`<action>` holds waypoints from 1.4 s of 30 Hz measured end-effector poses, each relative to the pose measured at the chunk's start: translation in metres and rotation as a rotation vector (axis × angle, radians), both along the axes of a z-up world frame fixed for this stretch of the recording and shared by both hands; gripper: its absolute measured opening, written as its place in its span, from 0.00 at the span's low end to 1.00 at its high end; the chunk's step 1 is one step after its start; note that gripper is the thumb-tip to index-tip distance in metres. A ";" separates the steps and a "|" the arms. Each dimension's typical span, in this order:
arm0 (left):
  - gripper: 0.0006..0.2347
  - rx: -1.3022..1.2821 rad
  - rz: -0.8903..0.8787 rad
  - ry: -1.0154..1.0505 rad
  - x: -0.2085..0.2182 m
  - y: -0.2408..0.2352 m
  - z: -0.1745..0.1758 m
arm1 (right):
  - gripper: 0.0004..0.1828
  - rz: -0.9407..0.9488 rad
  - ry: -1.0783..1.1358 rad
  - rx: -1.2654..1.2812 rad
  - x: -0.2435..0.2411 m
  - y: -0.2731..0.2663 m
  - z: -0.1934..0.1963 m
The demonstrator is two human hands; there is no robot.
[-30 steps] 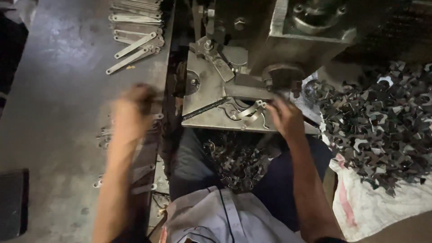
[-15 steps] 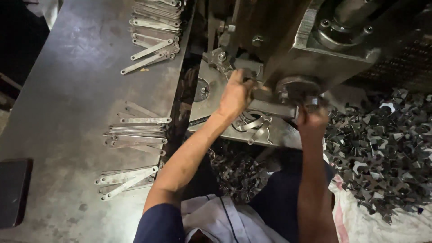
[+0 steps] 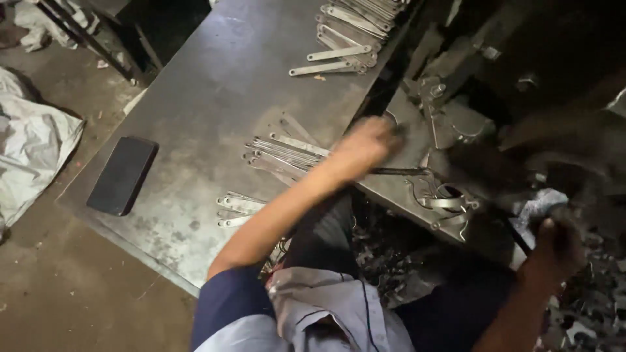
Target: Using a industrial press or bending machine to shape metal strips.
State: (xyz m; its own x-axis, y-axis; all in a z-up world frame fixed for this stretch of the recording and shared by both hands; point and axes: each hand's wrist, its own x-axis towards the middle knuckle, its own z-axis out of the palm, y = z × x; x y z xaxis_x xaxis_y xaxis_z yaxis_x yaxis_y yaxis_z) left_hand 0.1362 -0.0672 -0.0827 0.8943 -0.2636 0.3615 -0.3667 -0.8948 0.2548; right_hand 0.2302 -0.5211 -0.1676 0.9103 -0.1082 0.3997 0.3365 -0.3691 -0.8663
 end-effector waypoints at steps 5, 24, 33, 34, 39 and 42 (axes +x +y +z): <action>0.10 -0.354 0.627 0.177 -0.090 0.100 0.032 | 0.10 0.052 0.252 -0.059 -0.044 -0.031 -0.013; 0.08 -0.073 0.475 0.104 -0.137 0.079 0.087 | 0.12 0.033 0.205 -0.395 -0.072 0.023 0.030; 0.05 -0.132 0.533 0.039 -0.144 0.070 0.077 | 0.12 0.028 0.136 -0.569 -0.064 0.012 0.016; 0.05 -0.121 0.565 0.051 -0.146 0.068 0.080 | 0.12 0.062 0.143 -0.563 -0.066 0.012 0.016; 0.08 -0.293 0.654 0.045 -0.141 0.069 0.078 | 0.14 0.093 0.126 -0.494 -0.064 0.010 0.017; 0.06 -0.263 0.605 0.063 -0.142 0.071 0.088 | 0.12 0.110 0.129 -0.562 -0.059 -0.002 0.004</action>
